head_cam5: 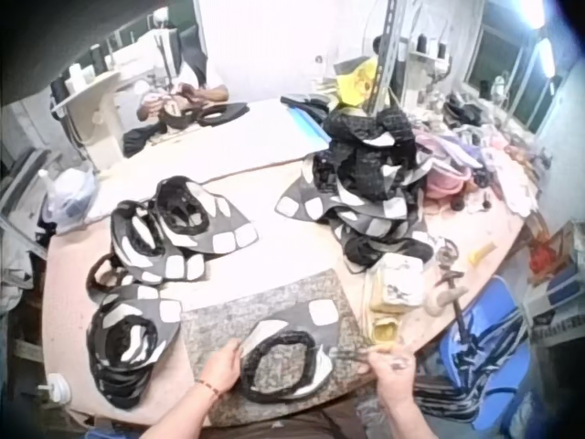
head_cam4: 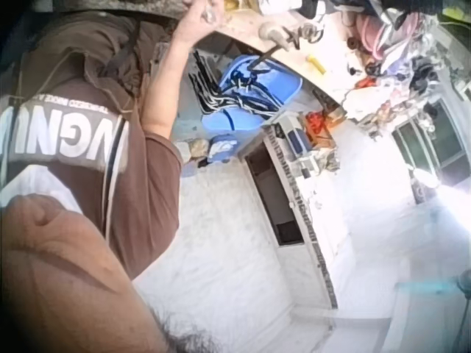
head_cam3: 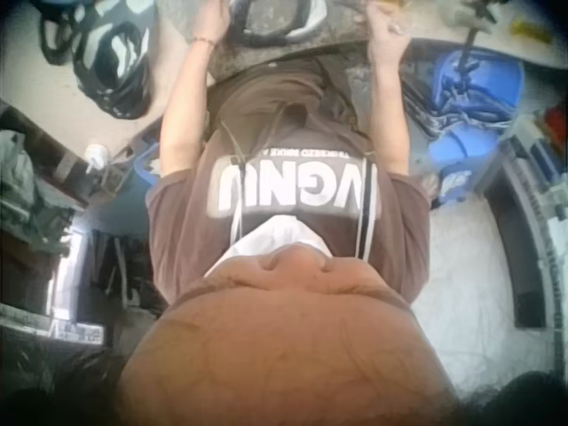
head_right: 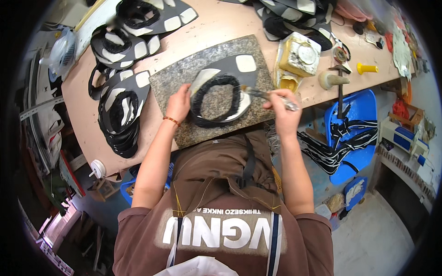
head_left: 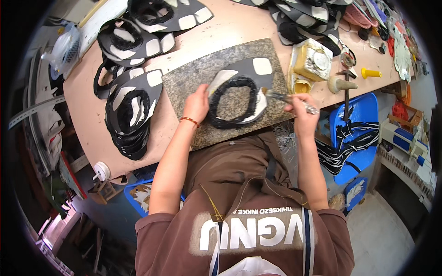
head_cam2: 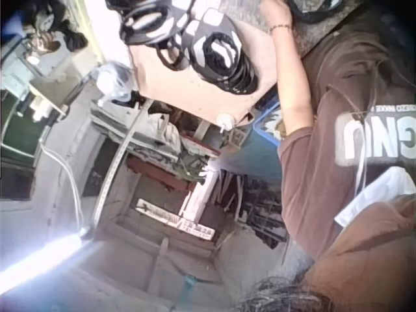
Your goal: The recorder is applying glue to the edges and surfaces of black and white shoe upper components using a small brush.
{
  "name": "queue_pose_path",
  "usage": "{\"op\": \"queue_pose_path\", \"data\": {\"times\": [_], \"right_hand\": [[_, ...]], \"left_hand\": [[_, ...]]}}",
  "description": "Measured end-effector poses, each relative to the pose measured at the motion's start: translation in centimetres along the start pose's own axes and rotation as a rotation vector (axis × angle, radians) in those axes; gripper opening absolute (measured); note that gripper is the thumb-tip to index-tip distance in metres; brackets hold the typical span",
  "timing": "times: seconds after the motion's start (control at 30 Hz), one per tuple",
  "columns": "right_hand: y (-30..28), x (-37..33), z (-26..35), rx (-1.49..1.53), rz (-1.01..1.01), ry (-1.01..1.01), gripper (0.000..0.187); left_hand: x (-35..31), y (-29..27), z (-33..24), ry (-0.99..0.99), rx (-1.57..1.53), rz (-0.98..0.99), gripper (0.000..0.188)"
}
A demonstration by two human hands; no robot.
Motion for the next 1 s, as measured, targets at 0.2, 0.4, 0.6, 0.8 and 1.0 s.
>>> {"op": "queue_pose_path", "data": {"times": [0.2,0.4,0.6,0.8,1.0], "right_hand": [[-6.5,-0.4,-0.4,-0.535,-0.212,-0.099,0.011],[-7.4,0.2,-0.1,-0.773,-0.039,-0.232,0.012],[-10.3,0.1,-1.9,0.105,0.083,0.125,0.006],[-2.0,2.8,0.9,0.398,0.464,0.115,0.015],[10.1,4.7,-0.7,-0.268,0.814,-0.096,0.015]], "left_hand": [[-1.9,-2.6,-2.3,-0.203,0.175,-0.018,0.054],[-7.2,2.8,-2.5,-0.456,-0.093,0.228,0.086],[-6.5,3.9,-2.0,-0.593,-0.420,0.110,0.058],[-3.4,4.2,0.4,-0.521,-0.879,-0.080,0.040],[-2.6,4.5,0.4,-0.554,-0.297,-0.191,0.028]]}}
Point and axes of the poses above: each hand's wrist, its own x-axis towards the middle knuckle, its own y-axis out of the palm, z = x × y, the point moved 3 cm from there along x, towards the middle knuckle, and after that the axes turned 12 degrees about z, right-handed, at the moved point
